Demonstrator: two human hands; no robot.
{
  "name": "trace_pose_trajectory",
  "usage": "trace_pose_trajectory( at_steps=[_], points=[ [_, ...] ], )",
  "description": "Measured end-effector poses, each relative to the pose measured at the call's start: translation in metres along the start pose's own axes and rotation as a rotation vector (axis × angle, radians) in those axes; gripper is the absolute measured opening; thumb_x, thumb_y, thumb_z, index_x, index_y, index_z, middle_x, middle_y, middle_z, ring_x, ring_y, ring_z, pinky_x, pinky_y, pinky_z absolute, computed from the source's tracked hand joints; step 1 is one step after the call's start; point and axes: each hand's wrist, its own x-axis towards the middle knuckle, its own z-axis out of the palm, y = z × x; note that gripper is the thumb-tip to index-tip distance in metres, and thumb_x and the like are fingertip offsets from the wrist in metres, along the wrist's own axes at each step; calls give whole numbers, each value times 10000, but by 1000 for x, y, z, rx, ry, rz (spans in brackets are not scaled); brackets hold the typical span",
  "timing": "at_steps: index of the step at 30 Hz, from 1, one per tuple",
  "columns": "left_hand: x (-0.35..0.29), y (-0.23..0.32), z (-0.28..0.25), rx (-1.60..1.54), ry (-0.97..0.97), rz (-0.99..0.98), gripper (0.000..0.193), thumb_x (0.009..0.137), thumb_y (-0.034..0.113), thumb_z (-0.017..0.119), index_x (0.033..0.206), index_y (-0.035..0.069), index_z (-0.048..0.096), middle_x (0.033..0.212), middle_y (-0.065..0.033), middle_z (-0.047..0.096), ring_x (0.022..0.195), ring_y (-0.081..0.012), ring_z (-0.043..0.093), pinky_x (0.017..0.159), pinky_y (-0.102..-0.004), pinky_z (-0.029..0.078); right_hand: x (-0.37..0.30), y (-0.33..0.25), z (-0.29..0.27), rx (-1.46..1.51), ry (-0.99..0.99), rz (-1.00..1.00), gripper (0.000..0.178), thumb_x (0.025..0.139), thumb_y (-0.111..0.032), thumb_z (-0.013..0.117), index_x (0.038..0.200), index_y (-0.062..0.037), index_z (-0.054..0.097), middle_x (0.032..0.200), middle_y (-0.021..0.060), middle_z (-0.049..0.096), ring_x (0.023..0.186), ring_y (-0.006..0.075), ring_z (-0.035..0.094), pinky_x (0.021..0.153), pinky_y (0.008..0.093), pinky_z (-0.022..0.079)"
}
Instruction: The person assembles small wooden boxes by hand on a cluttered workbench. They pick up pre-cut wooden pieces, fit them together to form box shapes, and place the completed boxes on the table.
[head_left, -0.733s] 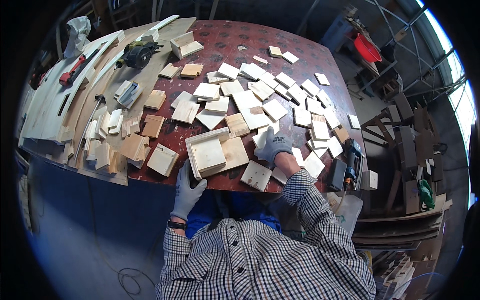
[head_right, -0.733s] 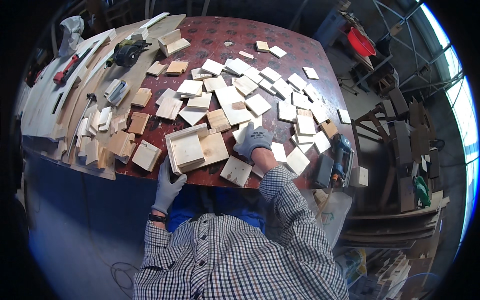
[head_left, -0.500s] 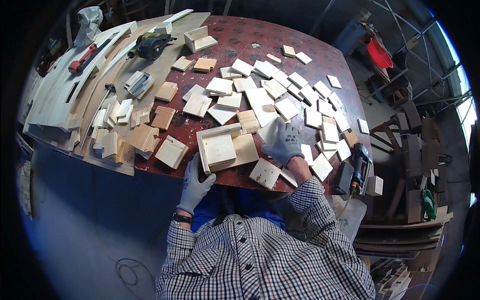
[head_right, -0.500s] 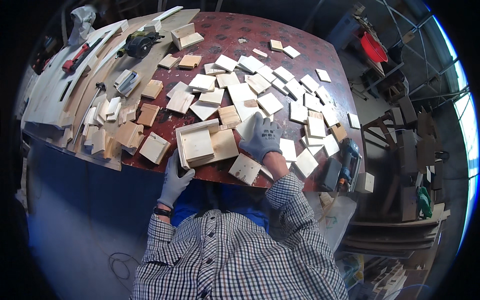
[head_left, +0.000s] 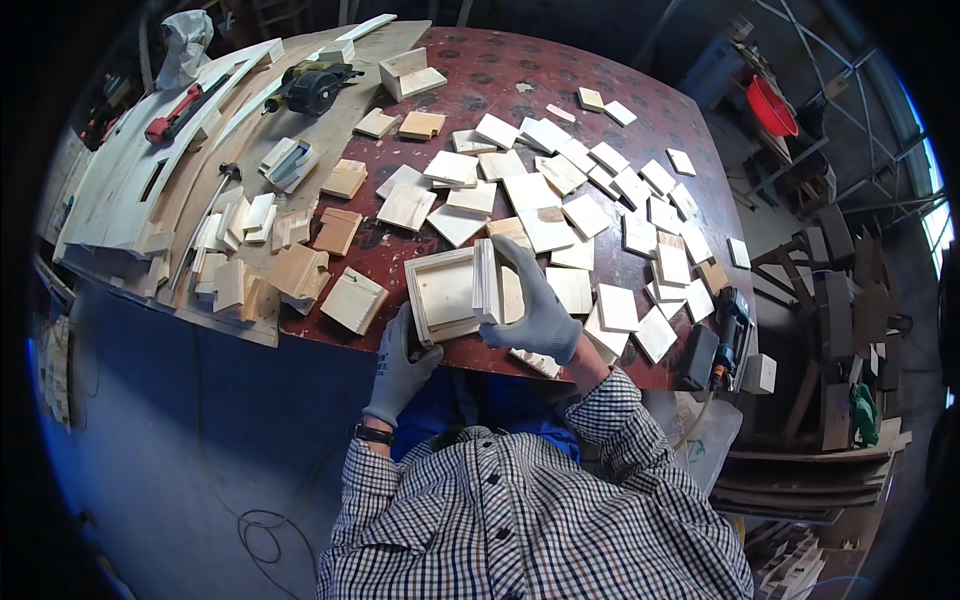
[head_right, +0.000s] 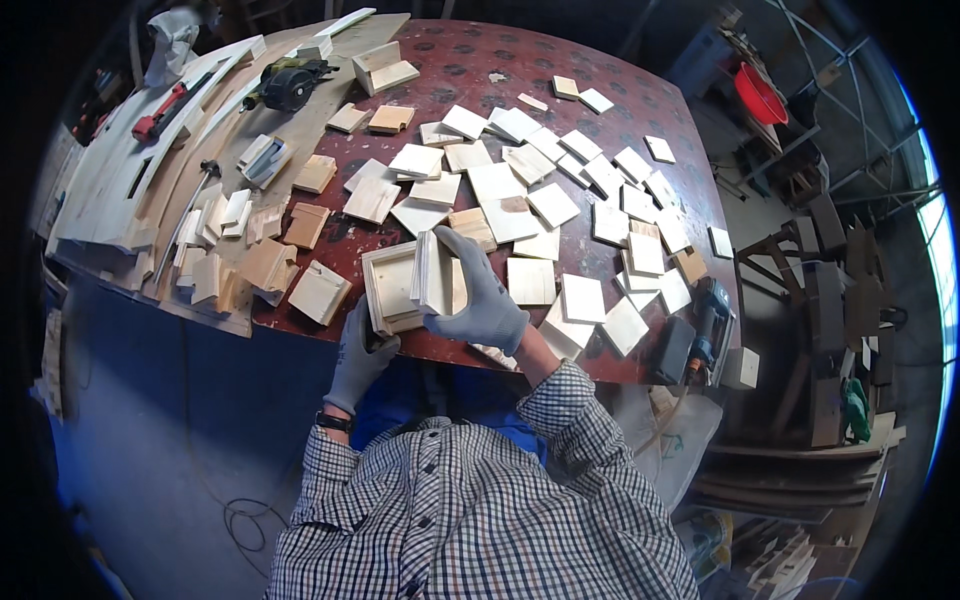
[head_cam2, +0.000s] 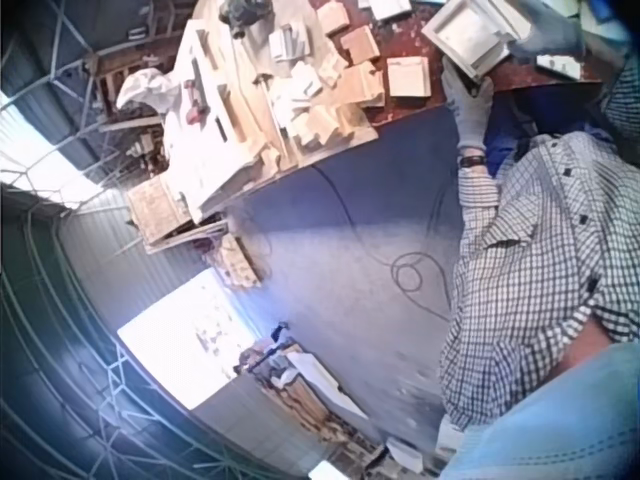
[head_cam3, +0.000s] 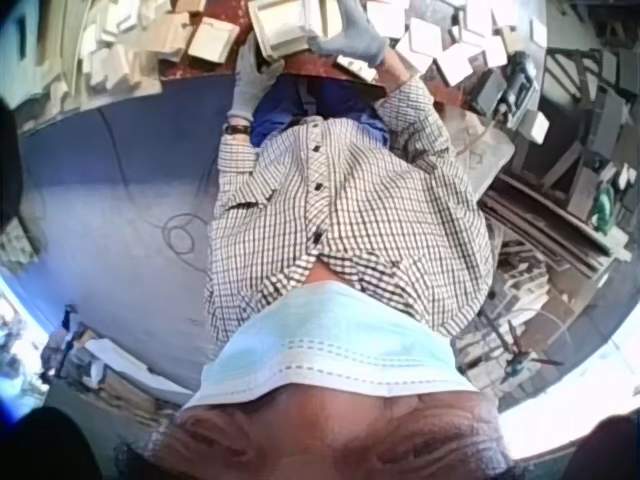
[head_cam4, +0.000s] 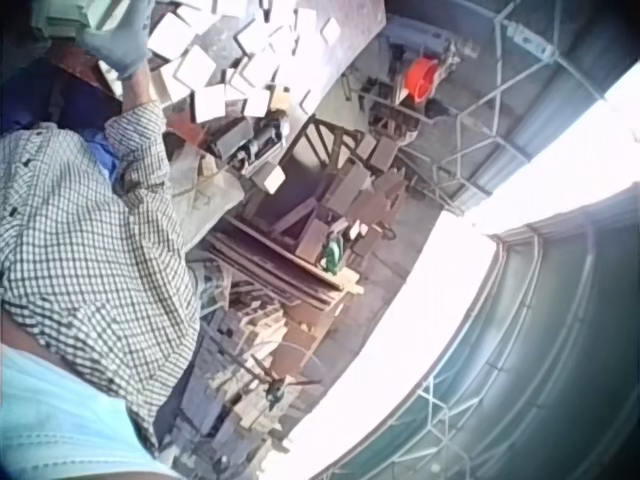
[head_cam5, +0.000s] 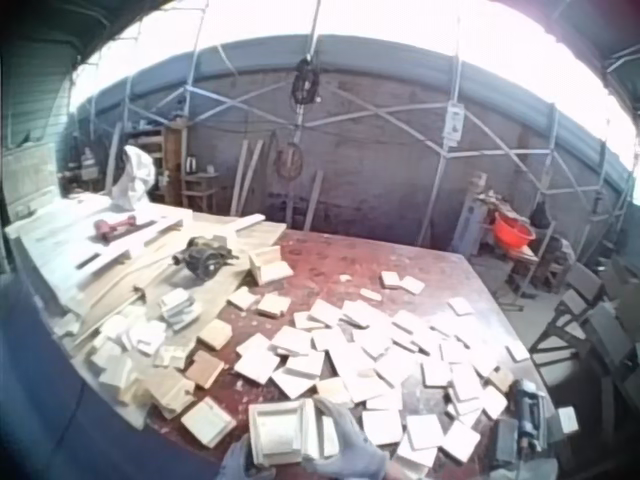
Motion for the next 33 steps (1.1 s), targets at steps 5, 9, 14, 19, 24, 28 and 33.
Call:
trace_pose_trajectory(
  at_steps=[5,9,14,19,24,28,33],
  points=[
    [1,5,-5,-69,-28,-49,906,866,326,828,1582,3,377,1498,-240,507,1397,-414,496,1171,-486,414,-3,1,-11,60,21,33,1074,707,-243,863,1597,2,314,1506,217,451,1440,379,438,1221,450,354],
    [1,7,-9,-129,-35,-80,892,875,322,818,1586,8,379,1507,-237,501,1401,-406,495,1179,-477,406,0,17,-30,-536,86,138,1074,701,-397,841,1575,-32,334,1381,236,489,1287,424,505,1120,529,407],
    [1,12,-10,-114,-68,-81,916,894,349,801,1614,34,330,1552,-236,466,1438,-428,445,1195,-521,380,3,65,-67,-1020,40,721,1009,705,-442,827,1524,-45,391,1327,240,564,1241,425,562,1076,540,426],
    [0,9,-10,-101,-58,-71,903,893,334,796,1613,45,333,1542,-234,473,1431,-420,451,1193,-516,382,-3,87,-91,-1132,70,820,1014,751,-493,812,1552,-34,392,1370,247,576,1255,420,591,1078,517,449],
    [2,11,-12,-113,-63,-83,894,894,318,788,1611,39,332,1540,-233,474,1423,-417,458,1190,-512,387,12,80,-110,-1165,64,988,896,836,-534,757,1551,-86,454,1441,239,572,1313,408,583,1117,498,440],
    [1,17,-15,-139,-68,-118,894,886,310,794,1605,30,343,1545,-229,475,1419,-412,463,1187,-508,391,27,85,-107,-1191,97,678,713,885,-529,731,1468,-155,565,1476,152,579,1377,336,526,1165,532,352],
    [1,18,-13,-120,-52,-122,901,869,297,811,1600,24,361,1542,-227,485,1417,-404,469,1189,-503,391,77,80,-79,-807,-69,94,440,946,-360,711,1338,-163,667,1217,105,692,1190,338,625,1052,497,435]
  ],
)
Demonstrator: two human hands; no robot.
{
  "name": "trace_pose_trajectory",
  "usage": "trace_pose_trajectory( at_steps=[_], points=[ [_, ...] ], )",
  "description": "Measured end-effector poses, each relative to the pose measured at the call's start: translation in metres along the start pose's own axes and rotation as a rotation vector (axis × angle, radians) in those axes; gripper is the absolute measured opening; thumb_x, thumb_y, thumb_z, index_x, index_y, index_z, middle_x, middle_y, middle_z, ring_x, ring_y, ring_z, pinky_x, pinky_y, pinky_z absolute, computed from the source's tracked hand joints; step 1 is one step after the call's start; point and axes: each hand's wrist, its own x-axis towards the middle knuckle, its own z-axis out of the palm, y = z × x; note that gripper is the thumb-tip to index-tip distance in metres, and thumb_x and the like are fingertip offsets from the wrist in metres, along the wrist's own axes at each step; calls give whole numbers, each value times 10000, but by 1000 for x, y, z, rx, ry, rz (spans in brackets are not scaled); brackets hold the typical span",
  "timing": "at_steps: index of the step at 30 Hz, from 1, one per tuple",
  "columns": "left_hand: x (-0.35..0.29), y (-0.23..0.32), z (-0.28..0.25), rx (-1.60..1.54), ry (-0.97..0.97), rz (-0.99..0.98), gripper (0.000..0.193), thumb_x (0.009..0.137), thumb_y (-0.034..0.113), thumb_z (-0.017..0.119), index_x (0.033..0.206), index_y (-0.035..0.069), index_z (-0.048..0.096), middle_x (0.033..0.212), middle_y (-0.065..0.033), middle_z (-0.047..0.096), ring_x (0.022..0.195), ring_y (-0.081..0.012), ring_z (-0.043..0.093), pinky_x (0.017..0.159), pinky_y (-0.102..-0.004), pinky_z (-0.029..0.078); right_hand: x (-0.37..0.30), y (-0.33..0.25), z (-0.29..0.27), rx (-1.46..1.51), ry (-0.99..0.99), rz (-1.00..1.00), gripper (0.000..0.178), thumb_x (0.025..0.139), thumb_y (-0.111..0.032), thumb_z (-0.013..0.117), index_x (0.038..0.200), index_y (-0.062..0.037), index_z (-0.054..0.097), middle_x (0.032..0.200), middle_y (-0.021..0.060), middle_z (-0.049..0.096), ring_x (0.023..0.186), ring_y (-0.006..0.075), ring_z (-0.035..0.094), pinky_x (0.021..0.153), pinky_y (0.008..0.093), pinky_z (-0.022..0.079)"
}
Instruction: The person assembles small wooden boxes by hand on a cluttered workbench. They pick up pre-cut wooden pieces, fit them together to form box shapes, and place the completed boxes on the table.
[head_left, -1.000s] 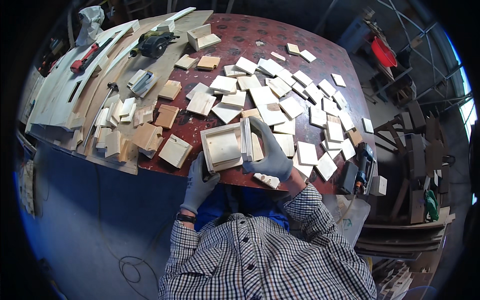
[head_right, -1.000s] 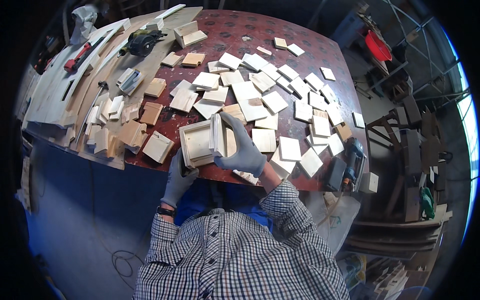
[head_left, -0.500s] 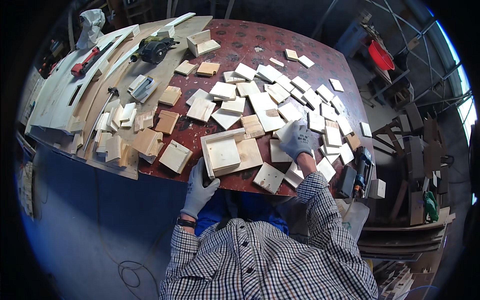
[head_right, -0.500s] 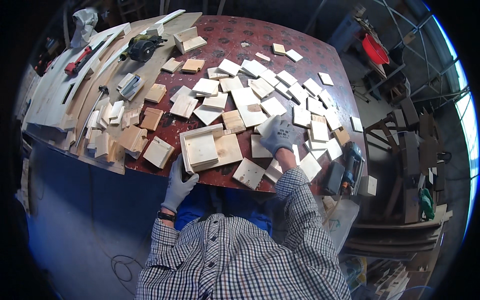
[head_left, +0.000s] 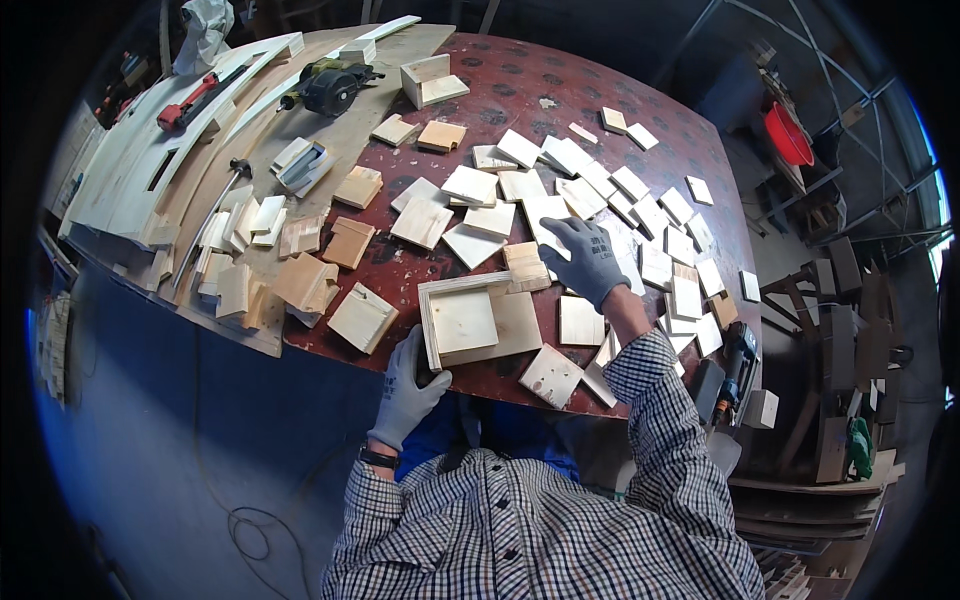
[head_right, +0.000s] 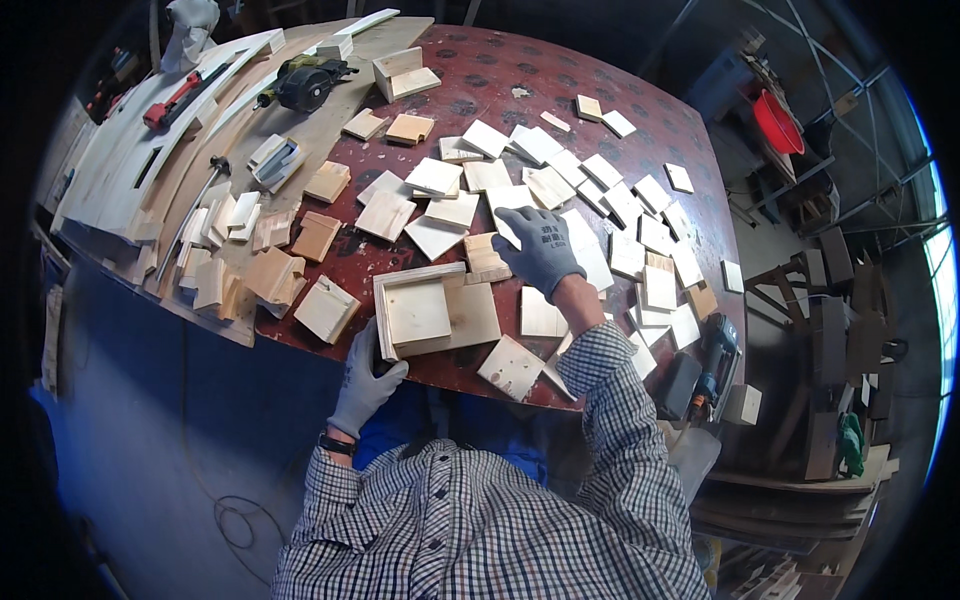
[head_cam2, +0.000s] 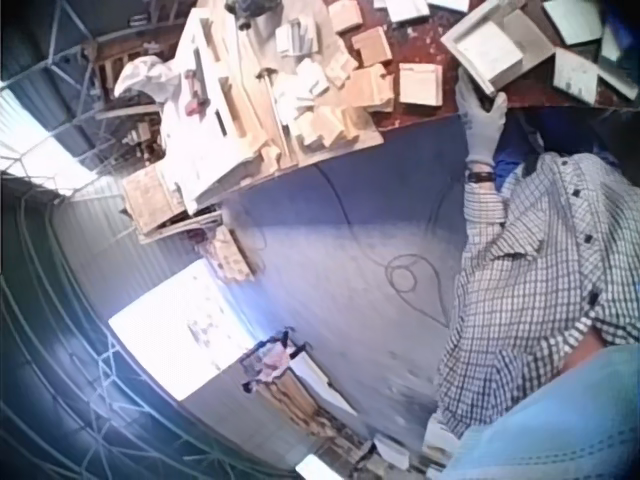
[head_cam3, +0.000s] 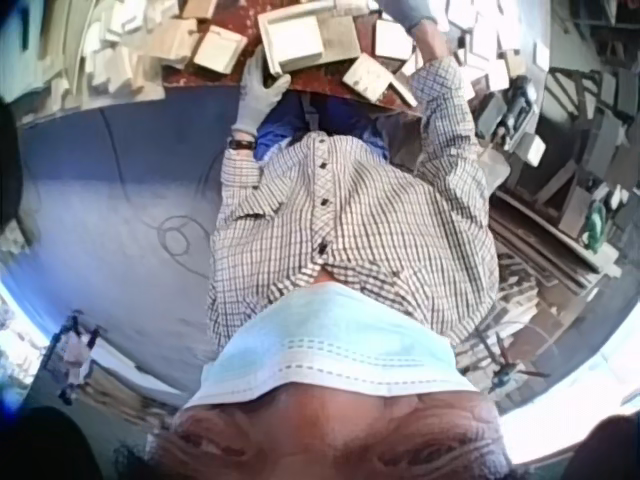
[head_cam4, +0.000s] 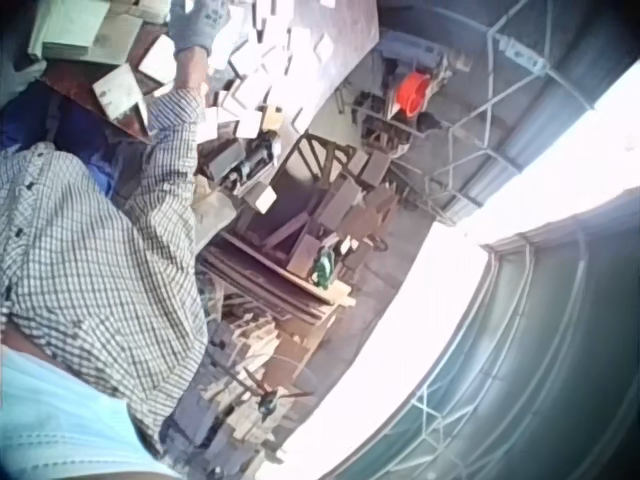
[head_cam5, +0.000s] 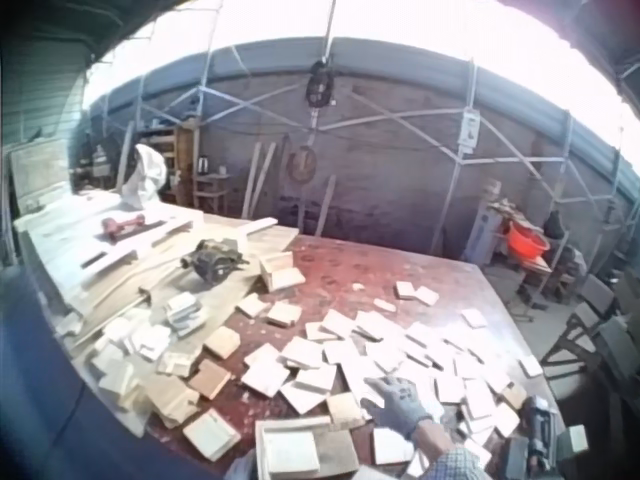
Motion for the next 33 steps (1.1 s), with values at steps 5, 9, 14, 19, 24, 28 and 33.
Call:
trace_pose_trajectory(
  at_steps=[5,9,14,19,24,28,33],
  points=[
    [0,1,-3,-30,-12,-13,878,863,223,823,1587,14,374,1538,-226,488,1416,-407,478,1189,-483,401,82,-59,12,-129,-188,-346,453,975,-417,656,1352,-164,656,1175,121,722,1105,341,669,993,474,483],
    [-3,0,0,-49,1,-25,874,868,198,814,1596,15,367,1541,-218,481,1409,-402,487,1183,-477,414,142,-104,36,-277,-442,-359,665,896,-525,752,1349,-63,596,1178,208,690,1043,405,680,864,501,562],
    [-4,-2,0,-75,-23,-49,892,871,252,805,1612,29,363,1553,-215,477,1413,-399,483,1182,-478,408,171,-131,80,-381,-676,-165,964,830,-702,739,1476,-40,469,1369,256,606,1249,405,642,1016,492,545],
    [-5,-1,-1,-61,1,1,877,881,274,798,1606,21,375,1566,-215,468,1425,-398,470,1198,-477,392,169,-141,92,-390,-687,-171,938,784,-502,794,1522,-48,433,1376,235,594,1228,393,650,1009,491,546],
    [0,3,-1,-73,-13,1,869,863,250,814,1587,14,395,1550,-216,486,1424,-398,479,1195,-480,403,161,-121,78,-299,-709,-549,1010,811,-448,838,1612,-82,344,1436,168,567,1288,398,583,1111,463,471],
    [-2,7,-7,-53,-16,-26,889,828,224,841,1573,8,408,1537,-222,496,1398,-404,498,1182,-477,419,178,-103,84,-230,-635,-565,689,927,-394,738,1523,-130,514,1402,161,630,1270,364,624,1069,465,499],
    [-1,8,-8,-70,-47,-58,873,850,242,825,1578,15,399,1540,-219,493,1388,-399,503,1176,-482,418,205,-80,78,-218,-550,-180,303,1006,-276,587,1240,-132,717,1104,164,759,1020,368,728,905,472,559]
  ],
)
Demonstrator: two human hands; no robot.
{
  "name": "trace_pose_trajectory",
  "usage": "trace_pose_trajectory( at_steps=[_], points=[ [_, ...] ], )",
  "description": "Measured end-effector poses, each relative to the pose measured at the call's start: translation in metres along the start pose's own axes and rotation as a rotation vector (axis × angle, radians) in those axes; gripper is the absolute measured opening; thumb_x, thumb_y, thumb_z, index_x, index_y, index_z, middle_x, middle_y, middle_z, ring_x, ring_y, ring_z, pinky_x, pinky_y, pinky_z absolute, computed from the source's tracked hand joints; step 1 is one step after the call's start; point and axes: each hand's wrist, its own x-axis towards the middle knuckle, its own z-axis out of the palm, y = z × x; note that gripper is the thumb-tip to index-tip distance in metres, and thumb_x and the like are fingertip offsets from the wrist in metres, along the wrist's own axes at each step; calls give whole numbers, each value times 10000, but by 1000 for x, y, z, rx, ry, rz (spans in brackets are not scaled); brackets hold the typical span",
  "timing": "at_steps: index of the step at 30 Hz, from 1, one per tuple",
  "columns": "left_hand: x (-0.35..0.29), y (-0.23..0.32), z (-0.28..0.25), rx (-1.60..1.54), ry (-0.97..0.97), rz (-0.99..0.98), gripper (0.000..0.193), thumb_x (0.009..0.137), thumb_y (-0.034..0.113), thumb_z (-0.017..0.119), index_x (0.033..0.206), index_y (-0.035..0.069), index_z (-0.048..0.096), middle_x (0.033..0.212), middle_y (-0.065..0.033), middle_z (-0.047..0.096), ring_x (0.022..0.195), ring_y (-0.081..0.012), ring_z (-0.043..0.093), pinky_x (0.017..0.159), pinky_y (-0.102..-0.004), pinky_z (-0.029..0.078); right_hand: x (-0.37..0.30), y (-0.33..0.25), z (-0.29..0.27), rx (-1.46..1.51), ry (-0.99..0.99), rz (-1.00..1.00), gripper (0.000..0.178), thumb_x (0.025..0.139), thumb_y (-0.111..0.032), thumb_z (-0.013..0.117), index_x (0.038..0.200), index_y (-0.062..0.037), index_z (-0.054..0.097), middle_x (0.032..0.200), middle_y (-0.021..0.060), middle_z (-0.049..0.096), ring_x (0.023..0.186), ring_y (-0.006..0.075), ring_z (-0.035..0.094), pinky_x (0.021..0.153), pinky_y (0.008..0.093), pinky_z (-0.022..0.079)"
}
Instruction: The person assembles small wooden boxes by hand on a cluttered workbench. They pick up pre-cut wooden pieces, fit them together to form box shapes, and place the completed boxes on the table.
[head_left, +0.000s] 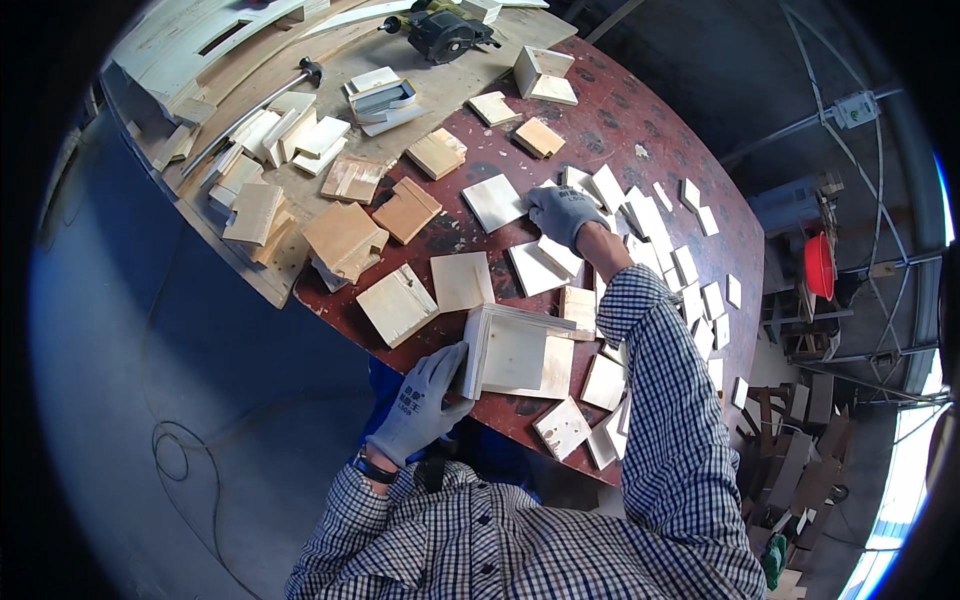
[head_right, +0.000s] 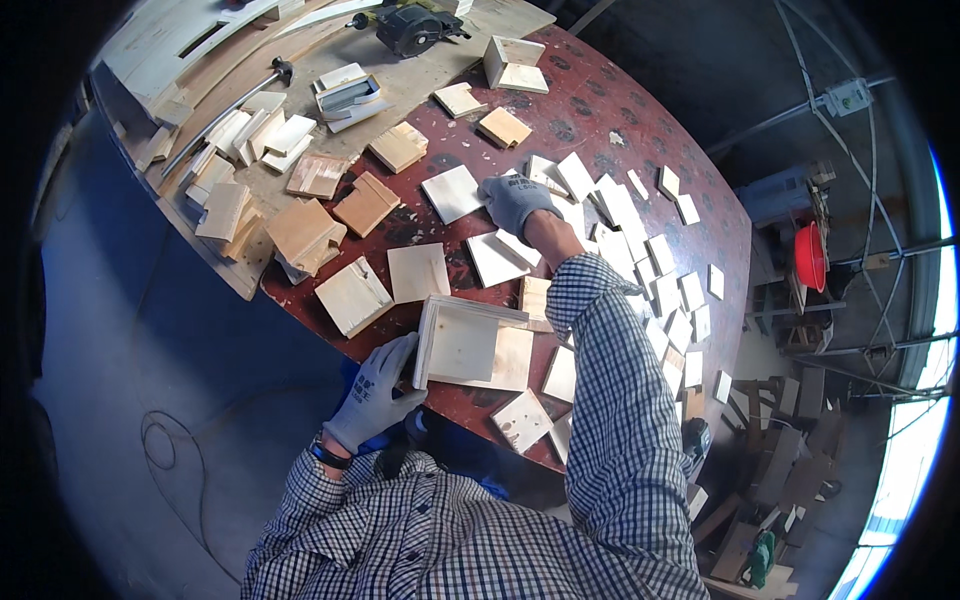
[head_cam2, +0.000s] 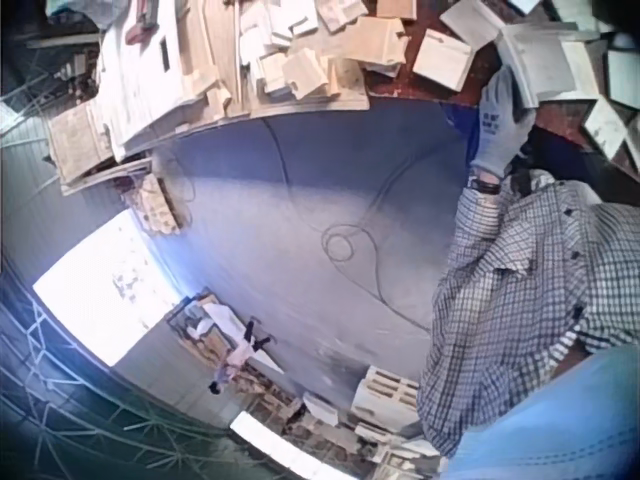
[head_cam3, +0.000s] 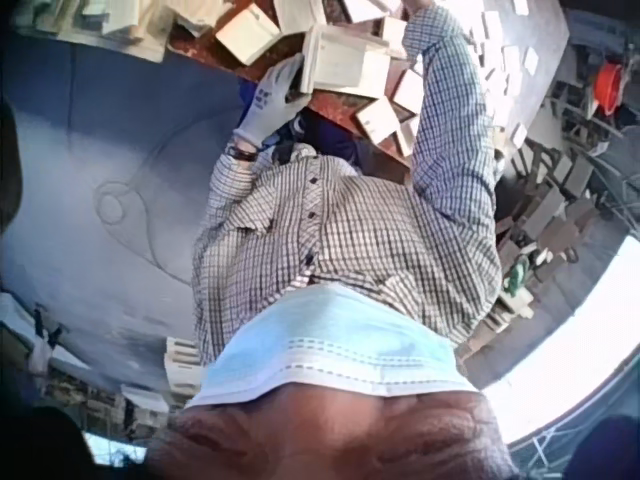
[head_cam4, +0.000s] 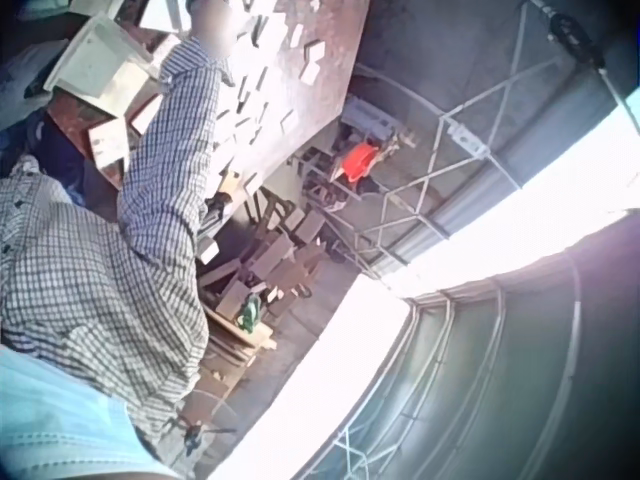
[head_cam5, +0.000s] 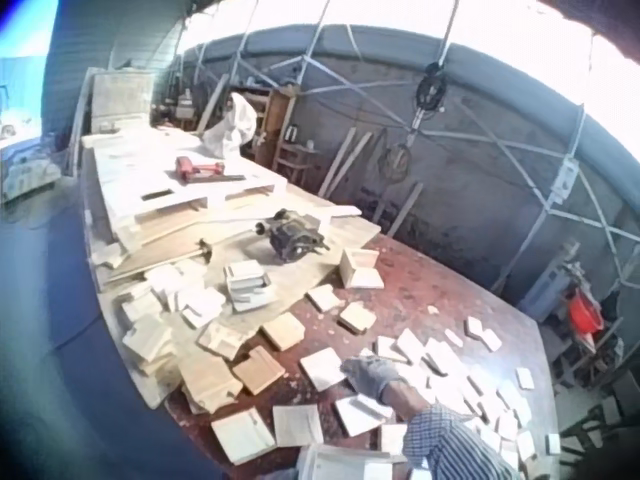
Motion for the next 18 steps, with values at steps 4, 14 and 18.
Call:
trace_pose_trajectory(
  at_steps=[4,14,18],
  points=[
    [0,-3,2,-9,8,19,851,855,241,821,1565,8,413,1528,-225,505,1382,-404,507,1172,-485,420,-16,-6,0,39,-408,-6,417,994,-378,630,1355,-179,689,1259,108,745,1150,318,709,999,425,550],
    [-1,-4,1,19,18,52,831,873,246,799,1568,5,412,1521,-227,511,1371,-403,517,1167,-486,425,-63,-2,6,-306,-330,-163,1105,740,-528,892,1640,-181,352,1558,101,448,1379,369,498,1123,499,457],
    [-1,-2,0,10,9,36,818,882,249,787,1568,7,412,1517,-225,514,1360,-401,526,1164,-486,428,-56,-6,18,-376,-307,-120,1105,709,-541,904,1614,-160,394,1537,115,474,1344,379,525,1105,482,473]
  ],
)
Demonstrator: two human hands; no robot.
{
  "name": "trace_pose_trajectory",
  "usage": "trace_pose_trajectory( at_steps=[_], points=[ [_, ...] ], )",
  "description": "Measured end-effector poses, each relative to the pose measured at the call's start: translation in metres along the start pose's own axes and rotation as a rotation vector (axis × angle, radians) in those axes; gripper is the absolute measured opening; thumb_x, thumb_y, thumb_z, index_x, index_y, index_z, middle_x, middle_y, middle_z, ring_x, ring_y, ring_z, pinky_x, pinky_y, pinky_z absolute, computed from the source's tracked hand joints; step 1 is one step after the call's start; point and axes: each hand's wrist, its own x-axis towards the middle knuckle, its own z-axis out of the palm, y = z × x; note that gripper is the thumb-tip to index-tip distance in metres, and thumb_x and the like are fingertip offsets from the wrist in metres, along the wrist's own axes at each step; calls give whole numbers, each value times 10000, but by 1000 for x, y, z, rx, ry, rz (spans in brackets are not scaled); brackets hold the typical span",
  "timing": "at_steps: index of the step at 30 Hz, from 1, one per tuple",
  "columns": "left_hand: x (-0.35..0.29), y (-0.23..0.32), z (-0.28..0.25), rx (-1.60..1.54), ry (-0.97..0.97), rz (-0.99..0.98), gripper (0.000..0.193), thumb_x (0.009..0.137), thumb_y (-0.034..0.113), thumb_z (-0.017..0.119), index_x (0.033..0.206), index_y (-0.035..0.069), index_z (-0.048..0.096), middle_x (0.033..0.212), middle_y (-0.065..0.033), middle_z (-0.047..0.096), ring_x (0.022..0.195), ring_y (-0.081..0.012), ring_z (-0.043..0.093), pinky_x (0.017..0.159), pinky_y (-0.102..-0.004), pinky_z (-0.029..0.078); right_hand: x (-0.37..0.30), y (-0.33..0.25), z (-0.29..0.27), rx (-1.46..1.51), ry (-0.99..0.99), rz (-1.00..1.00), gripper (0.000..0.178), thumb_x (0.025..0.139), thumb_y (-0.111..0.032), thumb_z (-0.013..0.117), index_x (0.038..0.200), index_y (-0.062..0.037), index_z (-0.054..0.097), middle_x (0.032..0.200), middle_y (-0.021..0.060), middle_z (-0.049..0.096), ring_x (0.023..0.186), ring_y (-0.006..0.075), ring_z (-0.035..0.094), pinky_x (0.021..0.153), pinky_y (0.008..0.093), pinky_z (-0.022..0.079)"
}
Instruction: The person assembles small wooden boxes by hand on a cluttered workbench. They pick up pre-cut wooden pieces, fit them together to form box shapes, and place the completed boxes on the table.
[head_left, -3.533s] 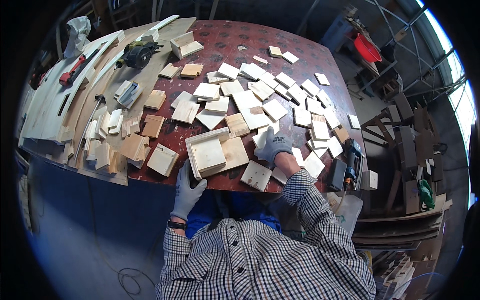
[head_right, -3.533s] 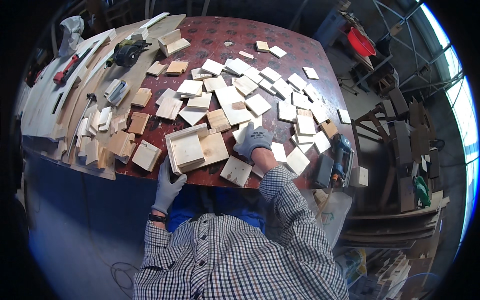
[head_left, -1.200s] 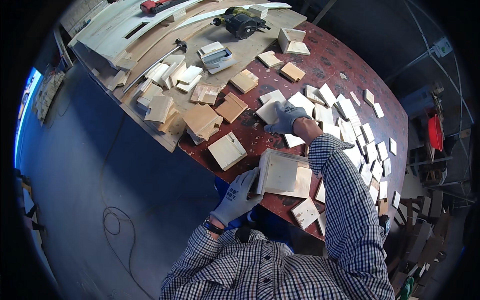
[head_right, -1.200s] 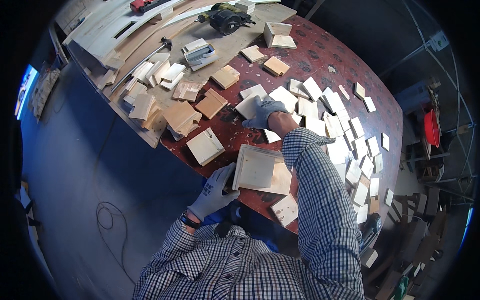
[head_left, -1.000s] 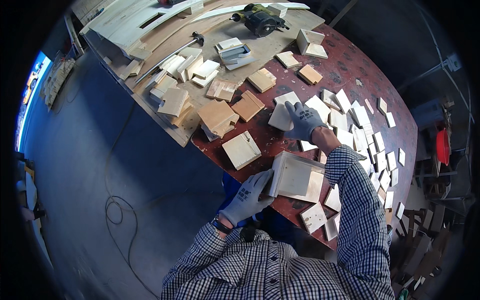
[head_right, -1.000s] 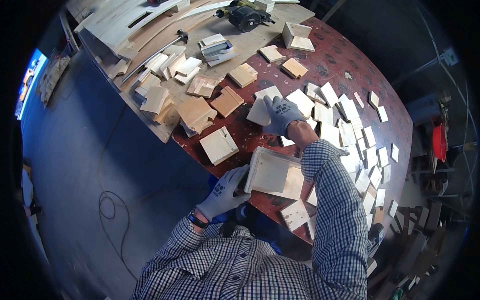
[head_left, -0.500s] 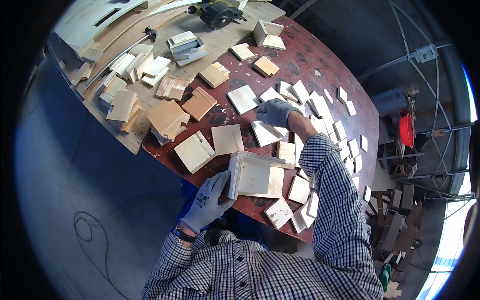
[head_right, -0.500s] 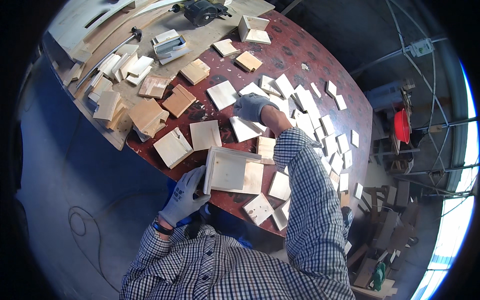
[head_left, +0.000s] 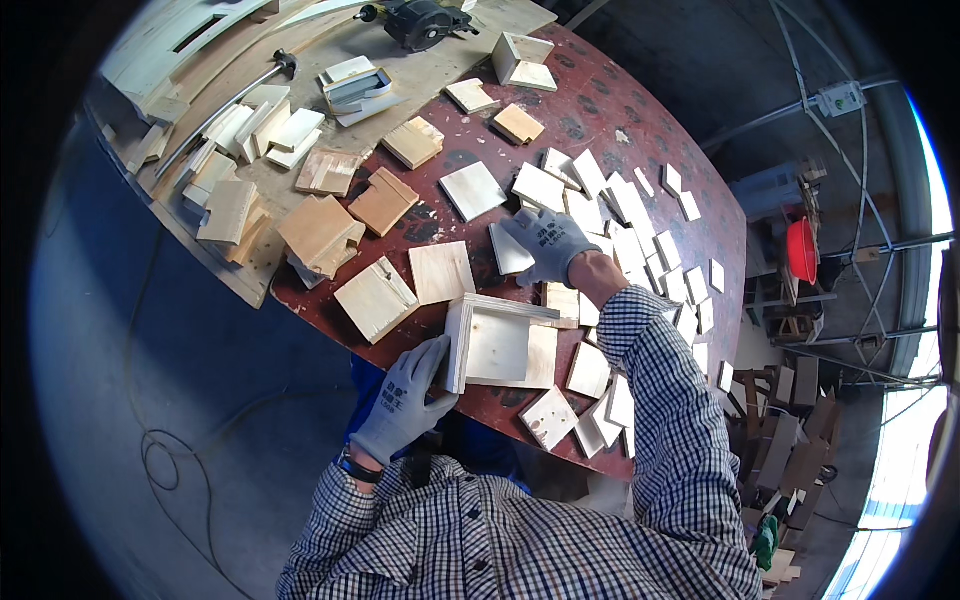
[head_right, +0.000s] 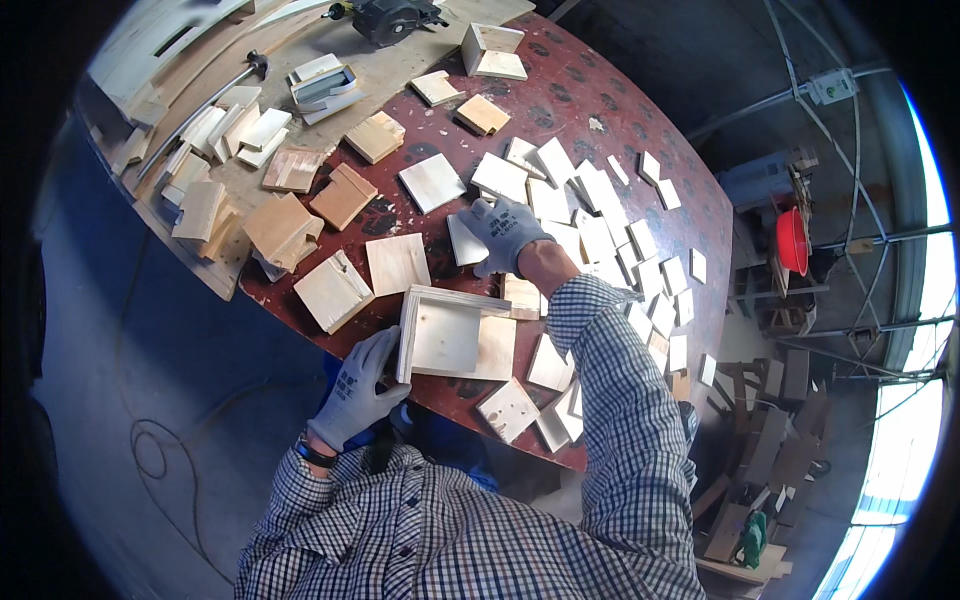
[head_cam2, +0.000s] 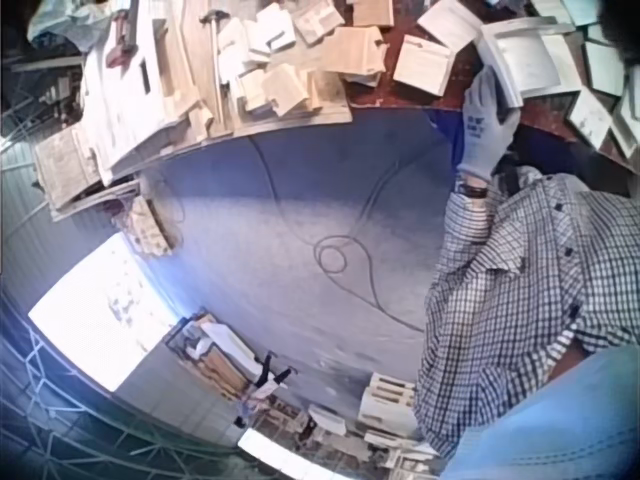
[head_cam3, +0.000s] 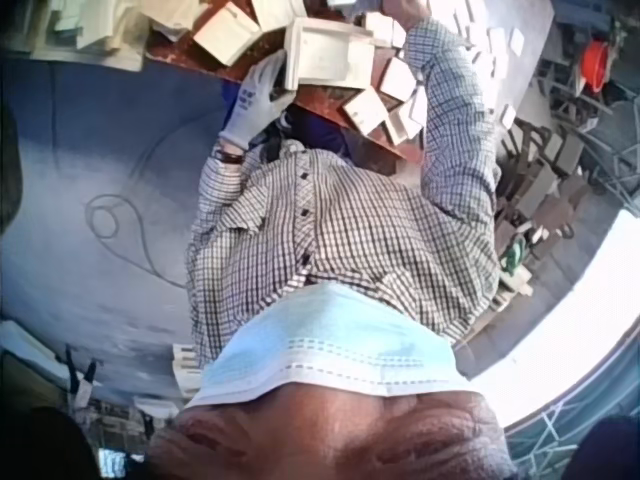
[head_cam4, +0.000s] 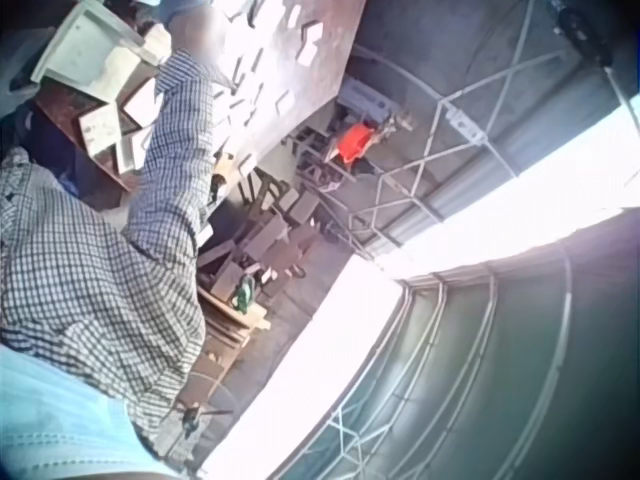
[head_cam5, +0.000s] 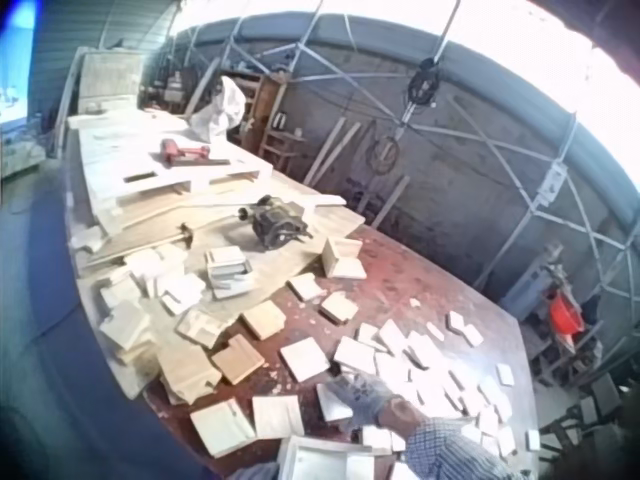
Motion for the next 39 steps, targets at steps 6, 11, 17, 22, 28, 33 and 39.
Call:
trace_pose_trajectory(
  at_steps=[6,11,17,22,28,33,39],
  points=[
    [-1,-5,3,-3,16,3,861,852,251,821,1569,8,412,1534,-230,502,1398,-410,496,1179,-492,411,3,-3,-17,37,37,-14,976,726,-479,895,1529,-96,495,1419,154,550,1271,388,592,1065,471,514],
    [-3,-5,3,-7,13,-5,859,848,237,818,1570,12,410,1525,-232,505,1392,-408,500,1181,-494,409,0,30,17,858,285,-274,1033,724,-302,936,1597,-115,416,1542,131,426,1268,326,586,1084,432,526],
    [-1,-8,7,9,30,37,835,825,177,819,1547,15,432,1512,-227,513,1385,-405,504,1181,-492,417,-58,12,-20,1007,397,-397,1129,688,-219,930,1639,-68,340,1588,174,435,1372,290,530,1189,434,437],
    [1,-4,5,5,39,55,850,814,164,831,1547,12,430,1517,-213,512,1386,-406,502,1171,-481,431,-92,15,-20,1017,474,-361,1192,668,-286,992,1641,-71,337,1642,165,416,1522,302,409,1284,460,309],
    [1,-10,11,48,24,67,840,838,152,812,1564,27,408,1535,-215,495,1372,-405,509,1153,-484,445,-161,36,11,1207,654,-109,1089,779,-397,904,1626,-18,333,1588,249,453,1493,337,443,1258,458,356],
    [4,-7,6,108,-14,63,798,903,225,767,1574,8,394,1522,-223,494,1408,-393,481,1195,-486,392,-216,66,76,891,536,547,1138,783,-644,803,1596,23,368,1489,260,527,1399,406,517,1178,481,431],
    [6,-10,13,-66,-52,-43,819,914,238,778,1565,-52,375,1549,-247,462,1434,-407,454,1228,-472,341,-254,40,191,573,449,1067,927,803,-523,801,1527,-45,475,1481,226,557,1348,383,560,1129,499,435]
  ],
)
